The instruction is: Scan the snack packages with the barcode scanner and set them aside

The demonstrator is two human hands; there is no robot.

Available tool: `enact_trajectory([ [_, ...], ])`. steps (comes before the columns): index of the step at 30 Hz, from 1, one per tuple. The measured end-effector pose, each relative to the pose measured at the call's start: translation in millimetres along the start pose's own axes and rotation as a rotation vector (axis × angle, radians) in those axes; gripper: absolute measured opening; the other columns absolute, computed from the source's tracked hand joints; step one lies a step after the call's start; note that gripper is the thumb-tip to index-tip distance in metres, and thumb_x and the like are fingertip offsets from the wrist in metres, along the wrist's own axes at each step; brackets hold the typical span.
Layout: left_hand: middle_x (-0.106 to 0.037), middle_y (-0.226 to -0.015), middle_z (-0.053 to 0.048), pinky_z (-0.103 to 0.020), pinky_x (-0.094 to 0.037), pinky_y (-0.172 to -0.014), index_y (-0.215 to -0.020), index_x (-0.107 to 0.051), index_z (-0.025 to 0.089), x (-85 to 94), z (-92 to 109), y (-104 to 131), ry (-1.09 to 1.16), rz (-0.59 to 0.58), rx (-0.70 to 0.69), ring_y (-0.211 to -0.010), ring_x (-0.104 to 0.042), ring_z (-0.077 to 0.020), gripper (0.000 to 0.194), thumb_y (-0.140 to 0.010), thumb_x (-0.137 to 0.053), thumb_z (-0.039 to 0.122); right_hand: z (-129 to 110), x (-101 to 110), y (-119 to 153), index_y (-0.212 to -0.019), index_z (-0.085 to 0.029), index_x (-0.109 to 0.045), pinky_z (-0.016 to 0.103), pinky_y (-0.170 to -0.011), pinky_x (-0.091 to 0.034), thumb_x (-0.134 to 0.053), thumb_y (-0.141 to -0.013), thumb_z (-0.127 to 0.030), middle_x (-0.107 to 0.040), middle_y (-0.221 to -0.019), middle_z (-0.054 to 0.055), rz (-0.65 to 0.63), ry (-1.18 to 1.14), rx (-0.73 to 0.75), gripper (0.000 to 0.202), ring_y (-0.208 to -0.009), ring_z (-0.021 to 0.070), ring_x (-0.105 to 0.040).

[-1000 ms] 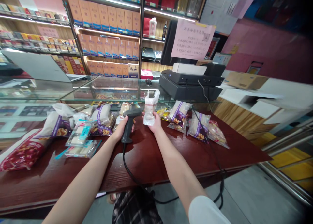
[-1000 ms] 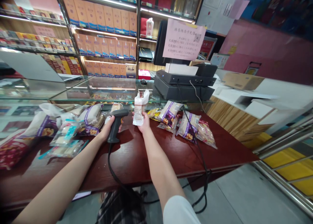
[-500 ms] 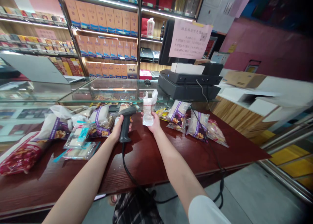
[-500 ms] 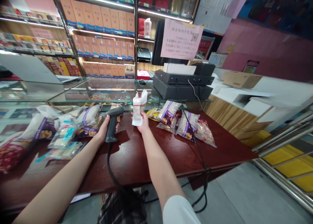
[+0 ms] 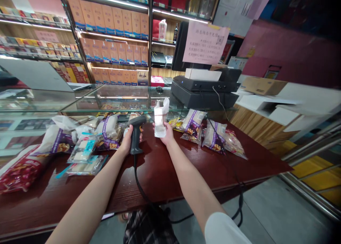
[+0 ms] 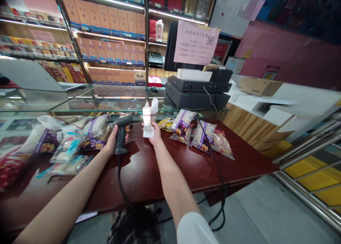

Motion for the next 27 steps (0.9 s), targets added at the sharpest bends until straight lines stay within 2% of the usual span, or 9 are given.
enact_trajectory([
  [2, -0.061, -0.060, -0.003, -0.024, -0.044, -0.047, -0.082, -0.063, 0.014, -0.2, -0.6, 0.4, -0.024, 0.062, -0.059, -0.048, -0.056, -0.0124, 0.064, -0.074, -0.052, 0.077, -2.1, 0.2, -3.3, -0.106, -0.016, -0.062, 0.032, -0.069, -0.058, -0.045, -0.083, -0.024, -0.075, -0.086, 0.005, 0.022, 0.069, 0.040, 0.029, -0.078, 0.0197, -0.073],
  [4, -0.062, -0.060, -0.004, -0.024, -0.043, -0.046, -0.080, -0.064, 0.015, -1.3, 1.5, 2.9, -0.077, 0.153, -0.168, -0.049, -0.056, -0.0134, 0.065, -0.075, -0.050, 0.078, -7.6, 0.6, -5.0, -0.111, -0.020, -0.060, 0.030, -0.074, -0.057, -0.050, -0.079, -0.023, -0.073, -0.092, 0.002, 0.100, 0.240, 0.179, 0.033, -0.085, 0.0173, -0.071],
  [7, -0.061, -0.057, -0.004, -0.024, -0.039, -0.042, -0.077, -0.067, 0.014, -3.3, 8.9, 8.9, -0.196, 0.299, -0.346, -0.047, -0.052, -0.0129, 0.068, -0.077, -0.047, 0.079, -19.9, 1.8, -0.3, -0.121, -0.025, -0.058, 0.032, -0.097, -0.048, -0.054, -0.076, -0.023, -0.067, -0.117, 0.003, 0.261, 0.707, 0.538, 0.044, -0.113, 0.0173, -0.061],
  [10, -0.059, -0.054, -0.004, -0.024, -0.035, -0.040, -0.074, -0.070, 0.014, -2.8, 13.7, 10.8, -0.269, 0.366, -0.382, -0.043, -0.048, -0.0120, 0.069, -0.078, -0.046, 0.079, -27.8, 4.0, 9.8, -0.134, -0.024, -0.053, 0.043, -0.114, -0.031, -0.049, -0.081, -0.022, -0.052, -0.140, 0.010, 0.345, 1.209, 0.778, 0.053, -0.135, 0.0244, -0.042],
  [15, -0.059, -0.054, -0.004, -0.024, -0.035, -0.040, -0.073, -0.070, 0.014, 10.9, 5.5, -0.8, -0.211, 0.448, -0.302, -0.045, -0.049, -0.0125, 0.067, -0.078, -0.048, 0.077, -21.0, 9.0, 18.0, -0.133, -0.015, -0.056, 0.058, -0.116, -0.009, -0.046, -0.081, -0.009, -0.032, -0.154, 0.018, 0.419, 1.593, 0.778, 0.053, -0.145, 0.0347, -0.022],
  [20, -0.067, -0.065, -0.007, -0.025, -0.049, -0.054, -0.081, -0.069, 0.013, 29.1, -3.8, -13.8, -0.084, 0.486, -0.263, -0.062, -0.065, -0.0177, 0.071, -0.077, -0.045, 0.080, -4.1, 1.6, 18.0, -0.143, -0.009, -0.044, 0.056, -0.118, 0.003, -0.053, -0.073, -0.006, -0.022, -0.160, 0.018, 0.232, 1.758, 0.759, 0.071, -0.149, 0.0329, -0.014],
  [22, -0.069, -0.071, -0.009, -0.026, -0.052, -0.060, -0.081, -0.068, 0.012, 30.2, -4.2, -15.4, -0.042, 0.428, -0.235, -0.070, -0.068, -0.0195, 0.072, -0.075, -0.046, 0.080, 1.2, -1.4, 18.1, -0.146, -0.012, -0.040, 0.052, -0.120, 0.003, -0.051, -0.076, -0.008, -0.025, -0.160, 0.015, 0.088, 1.809, 0.771, 0.071, -0.149, 0.0284, -0.016],
  [24, -0.071, -0.076, -0.010, -0.026, -0.054, -0.063, -0.079, -0.067, 0.013, 27.3, -3.2, -14.9, -0.006, 0.362, -0.200, -0.075, -0.070, -0.0205, 0.068, -0.076, -0.048, 0.078, 6.0, -1.2, 17.1, -0.143, -0.014, -0.045, 0.048, -0.122, 0.001, -0.049, -0.080, -0.010, -0.036, -0.156, 0.013, -0.061, 1.863, 0.748, 0.064, -0.147, 0.0249, -0.024],
  [27, -0.070, -0.076, -0.009, -0.026, -0.056, -0.066, -0.078, -0.066, 0.015, 19.8, 0.7, -12.3, 0.095, 0.347, -0.155, -0.080, -0.071, -0.0204, 0.060, -0.084, -0.046, 0.071, 10.8, 4.7, 13.7, -0.129, -0.009, -0.060, 0.048, -0.122, 0.002, -0.052, -0.078, -0.010, -0.043, -0.150, 0.018, -0.076, 1.952, 0.654, 0.051, -0.144, 0.0283, -0.030],
])
Point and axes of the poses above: each hand's wrist, its own y-axis away from the middle knuckle, its own x-axis out of the back of the hand, z = x × y, the point moved 1 cm from there along -y, towards the middle knuckle
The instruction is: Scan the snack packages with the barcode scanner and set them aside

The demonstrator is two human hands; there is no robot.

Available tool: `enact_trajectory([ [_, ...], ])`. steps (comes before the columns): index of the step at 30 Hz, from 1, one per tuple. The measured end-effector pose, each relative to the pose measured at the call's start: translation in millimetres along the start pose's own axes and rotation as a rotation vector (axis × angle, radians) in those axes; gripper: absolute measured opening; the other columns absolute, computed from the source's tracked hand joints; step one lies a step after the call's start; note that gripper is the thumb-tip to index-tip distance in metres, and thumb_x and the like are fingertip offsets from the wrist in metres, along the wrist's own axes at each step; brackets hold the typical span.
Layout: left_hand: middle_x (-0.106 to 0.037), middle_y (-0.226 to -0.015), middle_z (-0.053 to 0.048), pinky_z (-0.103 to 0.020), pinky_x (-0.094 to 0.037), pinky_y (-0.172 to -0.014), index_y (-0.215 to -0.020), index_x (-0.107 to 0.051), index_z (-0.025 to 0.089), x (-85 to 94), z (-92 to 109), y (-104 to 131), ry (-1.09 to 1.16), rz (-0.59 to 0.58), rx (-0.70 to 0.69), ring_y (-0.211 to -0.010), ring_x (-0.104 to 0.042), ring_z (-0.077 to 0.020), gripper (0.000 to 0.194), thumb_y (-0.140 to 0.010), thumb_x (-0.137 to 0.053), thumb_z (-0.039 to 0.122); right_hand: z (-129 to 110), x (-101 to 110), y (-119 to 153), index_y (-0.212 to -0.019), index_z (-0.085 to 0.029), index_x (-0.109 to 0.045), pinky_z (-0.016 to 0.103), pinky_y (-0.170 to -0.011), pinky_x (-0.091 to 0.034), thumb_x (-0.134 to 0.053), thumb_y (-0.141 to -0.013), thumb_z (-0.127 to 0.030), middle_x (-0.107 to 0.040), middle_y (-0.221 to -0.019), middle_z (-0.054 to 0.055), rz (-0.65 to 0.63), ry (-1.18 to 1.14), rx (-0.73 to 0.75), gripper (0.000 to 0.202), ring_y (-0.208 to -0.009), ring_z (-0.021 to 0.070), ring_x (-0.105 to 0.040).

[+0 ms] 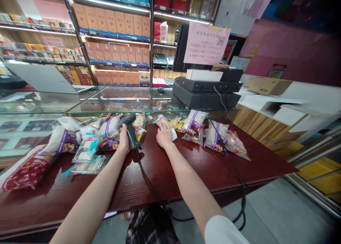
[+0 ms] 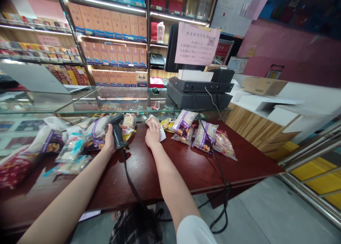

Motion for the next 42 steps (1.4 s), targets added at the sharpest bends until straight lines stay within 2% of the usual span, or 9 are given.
enact_trajectory([
  [8, -0.066, -0.066, -0.005, -0.031, -0.058, -0.074, -0.080, -0.062, 0.016, -7.2, 5.5, 4.1, 0.141, 0.047, 0.083, -0.082, -0.072, -0.0210, 0.055, -0.086, -0.046, 0.068, -2.6, 7.9, -1.1, -0.132, -0.015, -0.058, 0.051, -0.121, -0.002, -0.053, -0.082, -0.013, -0.043, -0.151, 0.014, 0.066, -0.006, -0.022, 0.050, -0.144, 0.0292, -0.029],
  [15, -0.066, -0.064, -0.005, -0.034, -0.058, -0.071, -0.081, -0.062, 0.016, -9.8, 5.8, 5.8, 0.137, 0.022, 0.102, -0.078, -0.072, -0.0230, 0.062, -0.081, -0.046, 0.075, -19.6, 1.4, 5.0, -0.140, -0.030, -0.048, 0.050, -0.117, -0.024, -0.058, -0.086, -0.020, -0.041, -0.152, 0.007, -0.280, -0.142, 0.200, 0.056, -0.136, 0.0248, -0.043],
  [19, -0.063, -0.059, -0.004, -0.032, -0.058, -0.072, -0.079, -0.063, 0.015, -13.7, 6.9, 8.4, 0.198, 0.035, 0.111, -0.073, -0.072, -0.0213, 0.061, -0.084, -0.044, 0.073, -15.6, -1.6, 3.8, -0.124, -0.026, -0.062, 0.048, -0.112, -0.030, -0.064, -0.087, -0.035, -0.044, -0.149, 0.008, -0.265, -0.049, 0.170, 0.039, -0.130, 0.0279, -0.047],
  [25, -0.064, -0.060, -0.004, -0.031, -0.058, -0.072, -0.078, -0.063, 0.013, -11.1, 4.0, 6.0, 0.194, 0.042, 0.062, -0.070, -0.071, -0.0205, 0.060, -0.083, -0.048, 0.071, -4.4, 10.1, -2.9, -0.097, -0.018, -0.071, 0.033, -0.094, -0.045, -0.053, -0.090, -0.021, -0.061, -0.126, 0.010, -0.233, -0.062, 0.064, 0.020, -0.108, 0.0210, -0.061],
  [30, -0.064, -0.061, -0.003, -0.030, -0.057, -0.071, -0.078, -0.062, 0.014, -5.8, 0.7, 1.0, 0.182, 0.081, 0.034, -0.068, -0.070, -0.0187, 0.058, -0.083, -0.049, 0.071, 1.9, 25.3, -7.1, -0.068, -0.018, -0.072, 0.030, -0.087, -0.046, -0.074, -0.073, -0.043, -0.070, -0.099, 0.006, -0.462, -0.227, 0.019, 0.026, -0.100, 0.0244, -0.064],
  [34, -0.064, -0.061, -0.002, -0.030, -0.057, -0.072, -0.083, -0.062, 0.014, -4.0, -2.6, -0.9, 0.159, 0.055, 0.018, -0.069, -0.069, -0.0180, 0.058, -0.081, -0.050, 0.071, -4.8, 21.6, -1.7, -0.105, -0.016, -0.070, 0.037, -0.096, -0.045, -0.071, -0.076, -0.051, -0.063, -0.122, 0.012, -0.237, -0.215, -0.104, 0.045, -0.115, 0.0287, -0.059],
  [37, -0.064, -0.062, -0.002, -0.031, -0.057, -0.070, -0.085, -0.062, 0.014, -5.3, -1.8, 0.6, 0.142, 0.051, 0.020, -0.069, -0.070, -0.0188, 0.059, -0.080, -0.051, 0.072, -17.5, 7.5, 5.0, -0.144, -0.025, -0.042, 0.042, -0.104, -0.040, -0.069, -0.079, -0.046, -0.035, -0.153, 0.014, -0.174, -0.211, -0.073, 0.073, -0.131, 0.0295, -0.048],
  [39, -0.065, -0.062, -0.003, -0.031, -0.057, -0.068, -0.086, -0.061, 0.014, -7.0, -0.2, 2.1, 0.138, 0.056, 0.044, -0.068, -0.070, -0.0197, 0.059, -0.080, -0.050, 0.072, -23.0, -0.3, 6.7, -0.146, -0.030, -0.039, 0.045, -0.104, -0.040, -0.069, -0.079, -0.044, -0.028, -0.156, 0.014, -0.222, -0.216, -0.086, 0.075, -0.132, 0.0313, -0.048],
  [42, -0.065, -0.062, -0.004, -0.031, -0.057, -0.067, -0.086, -0.062, 0.013, -8.9, 1.3, 3.7, 0.132, 0.067, 0.064, -0.068, -0.070, -0.0205, 0.057, -0.083, -0.049, 0.069, -21.4, -3.9, 3.0, -0.137, -0.026, -0.048, 0.047, -0.101, -0.042, -0.069, -0.076, -0.030, -0.044, -0.144, 0.016, -0.177, -0.273, -0.125, 0.065, -0.123, 0.0317, -0.054],
])
Point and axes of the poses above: each hand's wrist, its own y-axis away from the middle knuckle, its own x-axis out of the back of the hand, z = x × y, the point moved 1 cm from there along -y, towards the middle knuckle
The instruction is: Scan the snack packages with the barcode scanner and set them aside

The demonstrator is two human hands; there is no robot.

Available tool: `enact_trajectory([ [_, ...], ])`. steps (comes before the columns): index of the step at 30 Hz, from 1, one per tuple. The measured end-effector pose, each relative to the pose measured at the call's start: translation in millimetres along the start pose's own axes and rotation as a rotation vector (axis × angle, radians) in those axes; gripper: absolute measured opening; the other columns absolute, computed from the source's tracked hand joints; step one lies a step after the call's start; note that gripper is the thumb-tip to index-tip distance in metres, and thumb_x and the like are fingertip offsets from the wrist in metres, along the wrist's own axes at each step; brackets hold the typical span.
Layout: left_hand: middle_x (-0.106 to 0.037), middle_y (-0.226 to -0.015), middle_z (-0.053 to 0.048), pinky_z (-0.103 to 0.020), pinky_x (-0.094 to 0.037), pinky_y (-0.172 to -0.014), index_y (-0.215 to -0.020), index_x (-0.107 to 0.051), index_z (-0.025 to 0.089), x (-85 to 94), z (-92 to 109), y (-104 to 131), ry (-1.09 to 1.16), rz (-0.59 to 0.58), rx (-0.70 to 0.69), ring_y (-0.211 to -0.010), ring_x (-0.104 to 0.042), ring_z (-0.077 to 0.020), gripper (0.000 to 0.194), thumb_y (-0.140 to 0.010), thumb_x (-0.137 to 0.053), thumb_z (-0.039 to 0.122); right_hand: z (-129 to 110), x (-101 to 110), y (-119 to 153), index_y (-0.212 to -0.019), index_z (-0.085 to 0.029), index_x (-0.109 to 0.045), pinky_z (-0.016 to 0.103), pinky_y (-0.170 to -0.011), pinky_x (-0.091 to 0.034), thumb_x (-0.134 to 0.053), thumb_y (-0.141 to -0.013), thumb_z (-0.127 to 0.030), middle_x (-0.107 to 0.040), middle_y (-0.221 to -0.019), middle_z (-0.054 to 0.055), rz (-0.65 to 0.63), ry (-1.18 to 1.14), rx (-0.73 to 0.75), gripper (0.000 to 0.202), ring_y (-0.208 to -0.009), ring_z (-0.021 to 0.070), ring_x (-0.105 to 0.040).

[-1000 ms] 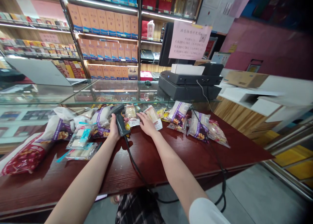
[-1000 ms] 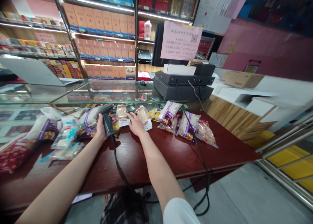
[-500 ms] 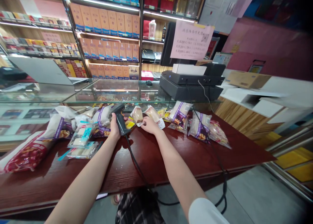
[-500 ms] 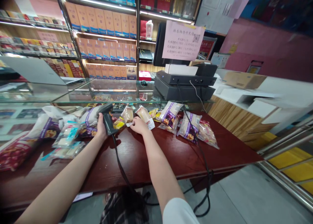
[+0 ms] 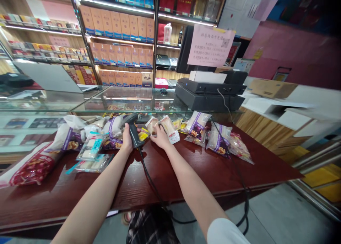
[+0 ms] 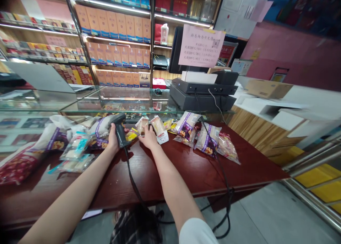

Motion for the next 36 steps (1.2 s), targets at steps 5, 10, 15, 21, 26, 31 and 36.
enact_trajectory([
  [5, -0.065, -0.060, -0.004, -0.030, -0.057, -0.065, -0.083, -0.062, 0.013, 1.1, -0.9, -0.4, -0.032, 0.023, -0.008, -0.067, -0.071, -0.0205, 0.055, -0.085, -0.047, 0.066, 19.9, 4.1, -16.4, -0.116, -0.023, -0.058, 0.039, -0.089, -0.050, -0.057, -0.073, -0.019, -0.065, -0.098, 0.004, 0.140, -0.513, -0.141, 0.043, -0.094, 0.0222, -0.063],
  [10, -0.065, -0.060, -0.004, -0.029, -0.057, -0.065, -0.088, -0.063, 0.013, 0.8, 0.4, 0.3, -0.016, 0.019, -0.006, -0.066, -0.070, -0.0195, 0.055, -0.088, -0.044, 0.065, 29.2, 2.8, -26.5, -0.124, -0.031, -0.049, 0.033, -0.068, -0.056, -0.055, -0.073, -0.022, -0.068, -0.095, -0.002, 0.160, -1.317, -0.316, 0.053, -0.078, 0.0179, -0.065],
  [15, -0.064, -0.059, -0.004, -0.029, -0.056, -0.064, -0.084, -0.062, 0.013, -3.1, 2.9, 4.2, -0.024, 0.019, -0.003, -0.065, -0.070, -0.0196, 0.056, -0.086, -0.046, 0.066, 24.7, 10.2, -26.3, -0.116, -0.023, -0.056, 0.038, -0.070, -0.058, -0.051, -0.082, -0.036, -0.073, -0.095, 0.005, -0.020, -1.614, -0.322, 0.037, -0.082, 0.0218, -0.070],
  [21, -0.065, -0.065, -0.003, -0.027, -0.054, -0.058, -0.091, -0.062, 0.012, -8.2, 8.4, 9.5, -0.012, -0.065, -0.039, -0.057, -0.065, -0.0155, 0.058, -0.082, -0.051, 0.068, 30.5, 24.2, -22.6, -0.109, -0.022, -0.060, 0.043, -0.084, -0.056, -0.047, -0.077, -0.029, -0.074, -0.100, 0.006, 0.008, -1.707, -0.298, 0.035, -0.094, 0.0231, -0.071],
  [26, -0.064, -0.068, -0.004, -0.025, -0.049, -0.046, -0.099, -0.062, 0.014, -11.8, 11.5, 18.1, 0.008, -0.253, 0.087, -0.045, -0.056, -0.0114, 0.059, -0.086, -0.045, 0.068, 28.2, 29.0, -17.1, -0.113, -0.025, -0.056, 0.047, -0.090, -0.053, -0.051, -0.067, -0.023, -0.073, -0.104, 0.002, 0.126, -1.625, -0.197, 0.047, -0.099, 0.0236, -0.069],
  [31, -0.060, -0.063, -0.003, -0.023, -0.043, -0.040, -0.099, -0.063, 0.010, -14.8, 4.9, 21.8, -0.030, -0.382, 0.203, -0.041, -0.049, -0.0099, 0.056, -0.085, -0.053, 0.064, 24.4, 32.9, -14.0, -0.114, -0.027, -0.055, 0.043, -0.087, -0.055, -0.050, -0.067, -0.026, -0.070, -0.112, 0.001, 0.177, -1.439, -0.213, 0.047, -0.103, 0.0209, -0.066],
  [36, -0.058, -0.061, -0.002, -0.023, -0.042, -0.041, -0.097, -0.064, 0.010, -14.9, -1.3, 18.6, -0.065, -0.401, 0.176, -0.042, -0.049, -0.0104, 0.058, -0.082, -0.056, 0.065, 23.6, 34.6, -12.0, -0.114, -0.027, -0.057, 0.039, -0.089, -0.054, -0.053, -0.066, -0.025, -0.067, -0.115, 0.002, 0.170, -1.393, -0.182, 0.048, -0.102, 0.0190, -0.065],
])
Point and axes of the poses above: each hand's wrist, its own y-axis away from the middle knuckle, its own x-axis out of the back of the hand, z = x × y, the point moved 1 cm from there along -y, towards the middle knuckle
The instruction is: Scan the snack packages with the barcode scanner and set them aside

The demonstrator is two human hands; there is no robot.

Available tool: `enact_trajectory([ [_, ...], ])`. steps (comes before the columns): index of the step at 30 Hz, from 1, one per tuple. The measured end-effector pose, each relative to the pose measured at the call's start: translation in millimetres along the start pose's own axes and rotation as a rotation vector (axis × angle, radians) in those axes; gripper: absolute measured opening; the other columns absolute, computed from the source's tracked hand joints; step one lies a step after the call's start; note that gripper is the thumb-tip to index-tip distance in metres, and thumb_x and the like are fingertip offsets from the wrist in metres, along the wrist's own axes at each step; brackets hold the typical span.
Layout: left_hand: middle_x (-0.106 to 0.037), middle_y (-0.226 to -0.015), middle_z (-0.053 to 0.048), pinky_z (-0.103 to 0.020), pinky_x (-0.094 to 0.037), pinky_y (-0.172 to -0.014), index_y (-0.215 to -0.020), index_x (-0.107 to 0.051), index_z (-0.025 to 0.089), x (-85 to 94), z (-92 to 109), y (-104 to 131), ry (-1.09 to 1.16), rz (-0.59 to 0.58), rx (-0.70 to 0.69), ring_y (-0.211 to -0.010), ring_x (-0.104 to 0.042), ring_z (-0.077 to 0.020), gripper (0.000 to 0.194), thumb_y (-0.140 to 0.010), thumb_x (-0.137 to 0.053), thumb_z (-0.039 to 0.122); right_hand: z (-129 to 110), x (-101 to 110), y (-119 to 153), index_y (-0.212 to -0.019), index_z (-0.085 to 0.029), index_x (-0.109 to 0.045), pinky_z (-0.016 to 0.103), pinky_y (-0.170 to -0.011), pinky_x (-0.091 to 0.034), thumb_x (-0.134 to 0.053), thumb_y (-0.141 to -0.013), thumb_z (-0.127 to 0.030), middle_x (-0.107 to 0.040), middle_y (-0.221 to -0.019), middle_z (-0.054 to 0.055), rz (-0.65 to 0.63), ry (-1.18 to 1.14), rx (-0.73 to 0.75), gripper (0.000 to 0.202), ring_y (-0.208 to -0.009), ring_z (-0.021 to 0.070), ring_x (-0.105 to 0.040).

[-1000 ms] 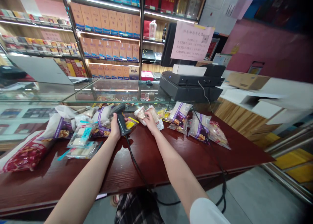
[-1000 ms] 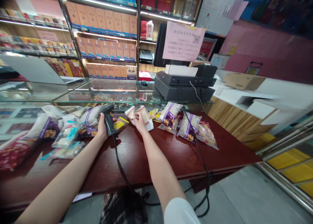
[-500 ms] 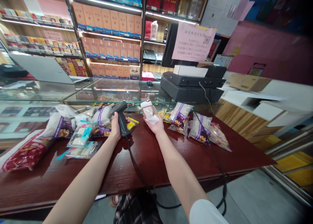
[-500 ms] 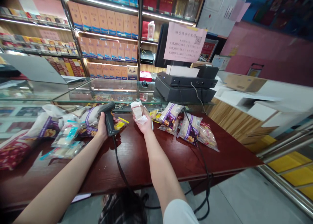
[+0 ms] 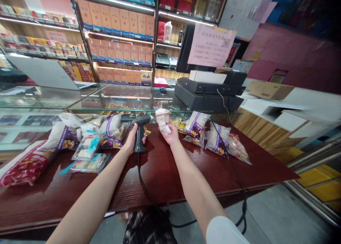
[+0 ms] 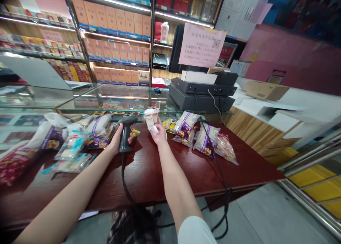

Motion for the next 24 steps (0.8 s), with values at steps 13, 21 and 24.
enact_trajectory([
  [13, -0.058, -0.058, -0.003, -0.023, -0.040, -0.038, -0.076, -0.061, 0.013, -3.0, -2.2, -0.7, -0.109, 0.034, 0.057, -0.039, -0.050, -0.0106, 0.058, -0.081, -0.052, 0.070, 4.8, -3.9, 0.6, -0.116, -0.029, -0.058, 0.041, -0.090, -0.053, -0.052, -0.066, -0.027, -0.068, -0.115, 0.002, -0.028, 0.081, 0.016, 0.050, -0.100, 0.0191, -0.066],
  [21, -0.059, -0.060, -0.003, -0.022, -0.041, -0.038, -0.077, -0.060, 0.013, 2.7, -7.8, -5.6, -0.092, 0.034, 0.029, -0.040, -0.050, -0.0102, 0.059, -0.079, -0.053, 0.072, 8.9, -3.4, 0.0, -0.117, -0.031, -0.059, 0.042, -0.089, -0.055, -0.053, -0.068, -0.033, -0.067, -0.114, 0.002, -0.044, 0.164, 0.021, 0.049, -0.104, 0.0212, -0.065],
  [24, -0.059, -0.061, -0.003, -0.022, -0.041, -0.039, -0.077, -0.060, 0.013, 5.0, -8.9, -6.4, -0.107, 0.031, 0.005, -0.041, -0.050, -0.0100, 0.060, -0.079, -0.053, 0.073, 9.7, -2.5, -0.3, -0.121, -0.031, -0.058, 0.040, -0.088, -0.055, -0.053, -0.068, -0.030, -0.068, -0.115, 0.001, -0.042, 0.141, 0.014, 0.053, -0.102, 0.0201, -0.066],
])
Point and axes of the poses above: each hand's wrist, its own y-axis away from the middle knuckle, its own x-axis out of the back of the hand, z = x × y, the point moved 1 cm from there along -y, towards the middle knuckle
